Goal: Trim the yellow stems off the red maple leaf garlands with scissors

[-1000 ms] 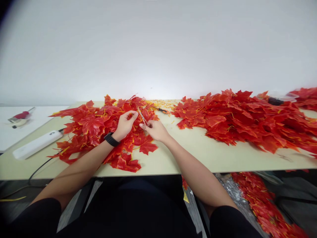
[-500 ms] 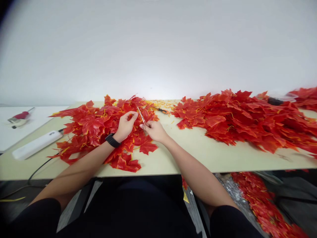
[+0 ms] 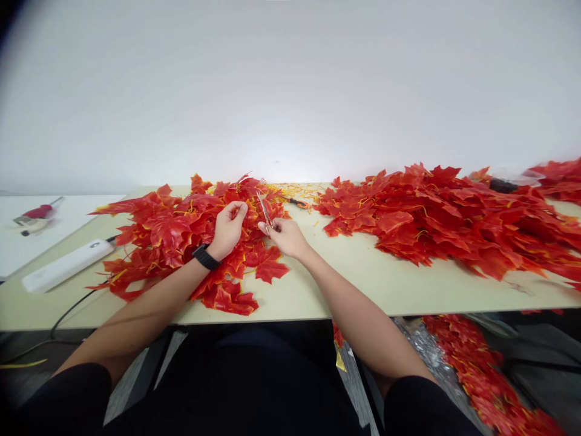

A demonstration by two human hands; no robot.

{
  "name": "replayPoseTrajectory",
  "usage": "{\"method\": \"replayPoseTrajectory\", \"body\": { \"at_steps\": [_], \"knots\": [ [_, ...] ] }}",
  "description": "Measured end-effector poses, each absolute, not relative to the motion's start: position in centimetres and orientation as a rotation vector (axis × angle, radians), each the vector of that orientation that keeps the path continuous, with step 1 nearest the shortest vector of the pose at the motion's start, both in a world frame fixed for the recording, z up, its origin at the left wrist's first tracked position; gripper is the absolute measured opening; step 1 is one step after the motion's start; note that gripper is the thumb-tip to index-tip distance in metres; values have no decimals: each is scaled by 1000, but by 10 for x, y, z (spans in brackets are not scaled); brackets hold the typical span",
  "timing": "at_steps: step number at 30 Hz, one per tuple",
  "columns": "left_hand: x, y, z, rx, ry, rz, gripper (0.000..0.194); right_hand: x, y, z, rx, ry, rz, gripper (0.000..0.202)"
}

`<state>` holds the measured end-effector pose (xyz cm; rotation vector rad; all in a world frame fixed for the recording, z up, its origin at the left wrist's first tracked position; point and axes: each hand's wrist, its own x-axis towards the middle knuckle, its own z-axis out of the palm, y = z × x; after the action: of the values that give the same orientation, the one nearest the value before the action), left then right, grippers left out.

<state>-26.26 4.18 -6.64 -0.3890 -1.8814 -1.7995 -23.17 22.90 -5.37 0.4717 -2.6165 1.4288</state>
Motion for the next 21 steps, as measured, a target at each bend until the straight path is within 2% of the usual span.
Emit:
{"method": "replayPoseTrajectory", "body": {
  "at_steps": [5, 15, 21],
  "knots": [
    [-266, 39, -69, -368, -1885, -1752, 31, -231, 228, -56, 499, -2648, 1365, 69],
    [-264, 39, -64, -363, -1864, -1770, 24, -229, 225, -49, 454, -2596, 1483, 71],
    [-262, 41, -59, -221, -1691, -2074, 10, -234, 225, -55, 408, -2528, 1617, 67]
  ]
}}
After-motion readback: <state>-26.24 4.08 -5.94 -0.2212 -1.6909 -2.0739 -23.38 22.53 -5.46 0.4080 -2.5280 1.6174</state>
